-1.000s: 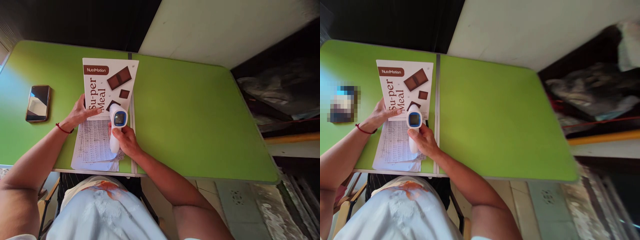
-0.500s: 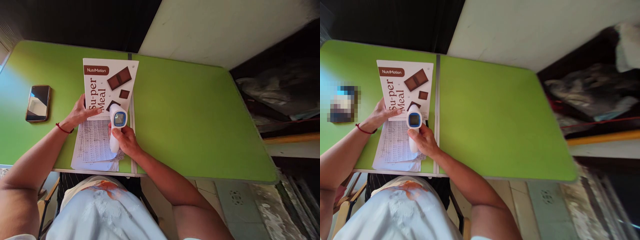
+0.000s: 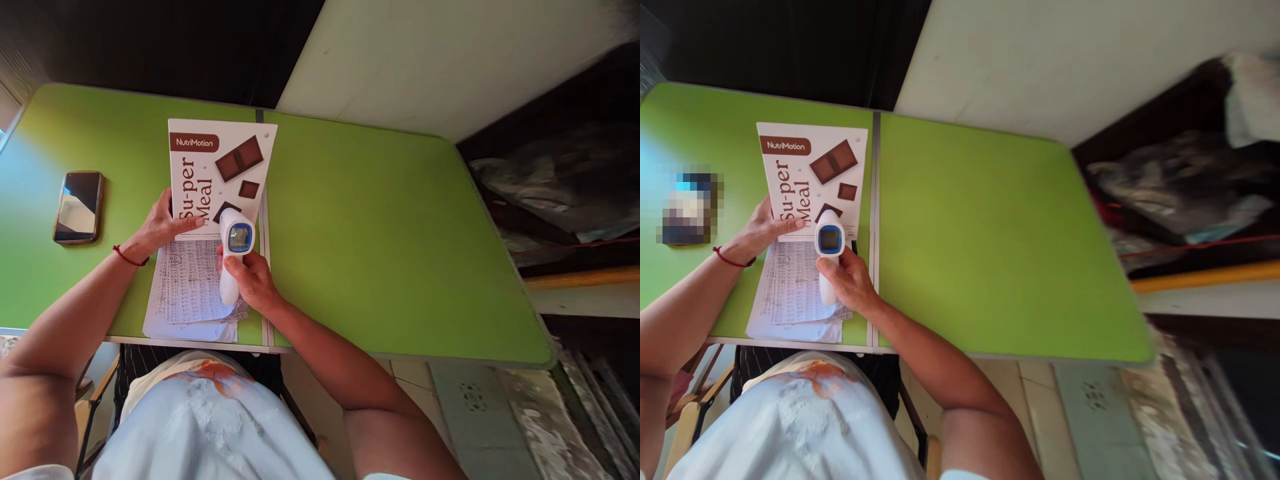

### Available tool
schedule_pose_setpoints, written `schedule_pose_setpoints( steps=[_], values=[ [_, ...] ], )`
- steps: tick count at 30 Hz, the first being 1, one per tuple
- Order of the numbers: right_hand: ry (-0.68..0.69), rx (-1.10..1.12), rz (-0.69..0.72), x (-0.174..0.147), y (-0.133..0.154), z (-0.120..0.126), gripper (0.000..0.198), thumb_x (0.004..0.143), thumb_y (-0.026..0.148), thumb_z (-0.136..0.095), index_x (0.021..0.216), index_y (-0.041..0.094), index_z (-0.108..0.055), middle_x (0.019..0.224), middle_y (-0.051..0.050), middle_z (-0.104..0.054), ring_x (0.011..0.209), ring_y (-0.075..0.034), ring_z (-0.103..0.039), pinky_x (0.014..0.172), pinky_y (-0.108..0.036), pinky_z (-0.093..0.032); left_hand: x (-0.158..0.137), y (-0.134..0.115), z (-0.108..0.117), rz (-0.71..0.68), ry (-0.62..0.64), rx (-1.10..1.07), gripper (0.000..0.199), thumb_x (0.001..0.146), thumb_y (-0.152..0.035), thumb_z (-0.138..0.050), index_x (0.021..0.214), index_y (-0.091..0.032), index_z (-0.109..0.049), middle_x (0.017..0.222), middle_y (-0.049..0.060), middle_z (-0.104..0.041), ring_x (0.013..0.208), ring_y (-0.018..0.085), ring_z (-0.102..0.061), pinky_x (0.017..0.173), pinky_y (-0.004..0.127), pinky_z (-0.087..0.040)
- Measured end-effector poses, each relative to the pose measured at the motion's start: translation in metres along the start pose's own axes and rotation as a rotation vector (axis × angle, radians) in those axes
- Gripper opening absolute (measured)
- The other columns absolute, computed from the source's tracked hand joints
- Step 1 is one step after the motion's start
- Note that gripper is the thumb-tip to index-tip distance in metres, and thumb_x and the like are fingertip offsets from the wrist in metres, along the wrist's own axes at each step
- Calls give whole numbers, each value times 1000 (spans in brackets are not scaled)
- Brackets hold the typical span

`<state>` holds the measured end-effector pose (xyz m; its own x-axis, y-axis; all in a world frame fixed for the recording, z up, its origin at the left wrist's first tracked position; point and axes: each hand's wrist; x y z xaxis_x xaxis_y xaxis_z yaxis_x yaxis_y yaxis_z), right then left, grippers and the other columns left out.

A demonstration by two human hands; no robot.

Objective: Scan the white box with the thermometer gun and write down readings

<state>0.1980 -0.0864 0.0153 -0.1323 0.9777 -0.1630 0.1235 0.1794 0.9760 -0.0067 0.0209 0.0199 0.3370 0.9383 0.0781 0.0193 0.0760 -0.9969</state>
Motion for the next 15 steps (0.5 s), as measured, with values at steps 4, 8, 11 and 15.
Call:
schedule_pose_setpoints(
  steps=[4,8,11,15],
  values=[
    [11,-7,31,-1,4,4,62,67,84,-73,80,24,-64,72,0,-58,68,-16,-50,63,-34,-44,-3,-7,-4,-22,-37,-33,68,64,-50,-99,116,-19,-68,112,10,-77,99,30,-74,89,48,-62],
    [-71,-128,183,2,10,21,57,71,81,-72,82,25,-65,74,0,-61,69,-18,-52,66,-35,-46,1,-3,6,-112,-145,-52,78,60,-52,-100,122,-22,-63,121,10,-74,113,33,-72,96,49,-61],
    [-204,-401,280,11,14,44,47,78,71,-70,92,25,-68,81,-2,-66,74,-20,-57,72,-38,-49,10,4,24,-230,-245,-11,87,58,-53,-101,127,-25,-57,129,9,-69,126,36,-66,104,51,-58],
    [-369,-894,178,25,14,75,44,80,54,-72,109,20,-70,101,-10,-70,90,-27,-63,81,-44,-51,23,18,49,-284,-327,25,95,53,-50,-103,130,-27,-52,132,9,-65,134,37,-61,109,52,-55]
  ],
)
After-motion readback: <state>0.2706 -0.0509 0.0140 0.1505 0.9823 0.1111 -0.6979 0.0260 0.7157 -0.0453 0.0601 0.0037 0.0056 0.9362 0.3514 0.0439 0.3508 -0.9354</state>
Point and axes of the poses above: each hand's wrist, its own x-axis towards the middle knuckle, its own z-axis out of the back of the hand, y = z × x
